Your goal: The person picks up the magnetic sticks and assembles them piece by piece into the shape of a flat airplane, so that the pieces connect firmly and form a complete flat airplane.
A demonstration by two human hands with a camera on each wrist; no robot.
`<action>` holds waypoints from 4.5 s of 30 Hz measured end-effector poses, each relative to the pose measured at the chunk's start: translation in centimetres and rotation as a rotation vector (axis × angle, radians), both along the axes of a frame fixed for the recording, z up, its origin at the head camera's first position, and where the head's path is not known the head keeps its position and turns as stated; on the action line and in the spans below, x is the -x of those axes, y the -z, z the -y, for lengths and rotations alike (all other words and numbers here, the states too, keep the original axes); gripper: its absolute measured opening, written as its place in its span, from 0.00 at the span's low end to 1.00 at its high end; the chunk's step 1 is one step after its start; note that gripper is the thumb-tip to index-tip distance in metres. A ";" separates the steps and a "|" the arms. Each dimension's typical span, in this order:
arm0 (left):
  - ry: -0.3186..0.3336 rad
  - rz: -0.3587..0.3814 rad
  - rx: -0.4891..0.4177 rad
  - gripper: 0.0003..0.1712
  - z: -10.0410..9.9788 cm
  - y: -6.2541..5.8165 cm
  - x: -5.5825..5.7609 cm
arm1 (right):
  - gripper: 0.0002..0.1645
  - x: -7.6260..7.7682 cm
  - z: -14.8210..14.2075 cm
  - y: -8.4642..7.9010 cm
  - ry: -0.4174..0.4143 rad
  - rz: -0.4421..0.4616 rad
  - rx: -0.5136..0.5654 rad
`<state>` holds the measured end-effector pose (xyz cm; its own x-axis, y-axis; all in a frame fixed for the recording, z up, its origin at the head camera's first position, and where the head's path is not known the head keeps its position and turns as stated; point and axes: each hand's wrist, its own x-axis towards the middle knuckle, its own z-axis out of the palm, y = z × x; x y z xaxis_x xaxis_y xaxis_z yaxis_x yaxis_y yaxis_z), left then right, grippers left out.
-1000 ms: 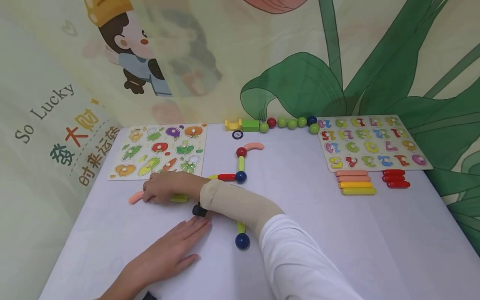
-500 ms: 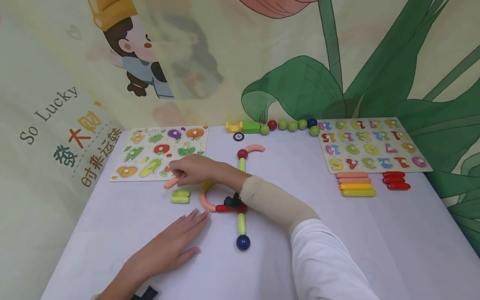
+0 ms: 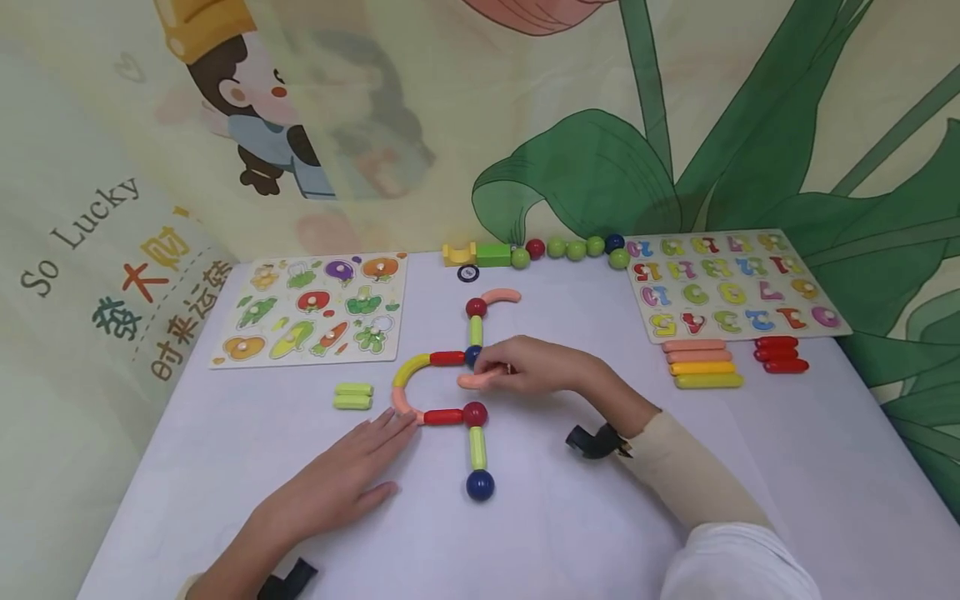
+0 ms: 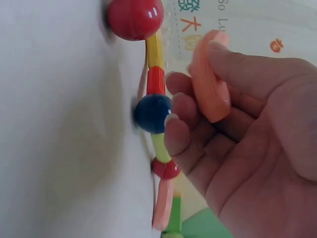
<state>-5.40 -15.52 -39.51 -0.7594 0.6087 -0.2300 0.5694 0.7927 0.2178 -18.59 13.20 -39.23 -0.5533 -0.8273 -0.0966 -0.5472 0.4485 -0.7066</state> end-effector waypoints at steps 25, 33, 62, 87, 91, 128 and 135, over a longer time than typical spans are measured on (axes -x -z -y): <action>-0.012 0.023 -0.028 0.47 0.1 0.2 0.0 | 0.11 -8.7 -3.6 2.6 -0.063 0.107 -0.002; -0.006 0.014 -0.032 0.48 0.2 0.3 -0.1 | 0.09 -9.6 -3.6 2.7 -0.041 0.089 0.008; 0.032 -0.022 -0.040 0.45 -0.9 0.0 0.4 | 0.13 -11.1 -1.1 2.9 0.034 -0.236 -0.016; 0.427 -0.162 -0.161 0.19 -9.3 0.5 0.8 | 0.08 4.0 -9.5 1.6 0.457 -0.152 -0.040; 0.417 -0.184 -0.143 0.16 -9.4 0.7 0.8 | 0.10 7.4 -9.4 1.1 0.588 -0.189 -0.054; 0.201 -0.157 -0.174 0.29 -9.3 0.4 0.7 | 0.17 12.6 -4.4 2.2 0.685 -0.368 -0.236; 0.258 -0.121 -0.160 0.21 -9.5 0.7 0.3 | 0.15 7.8 -5.8 1.1 0.593 -0.144 -0.267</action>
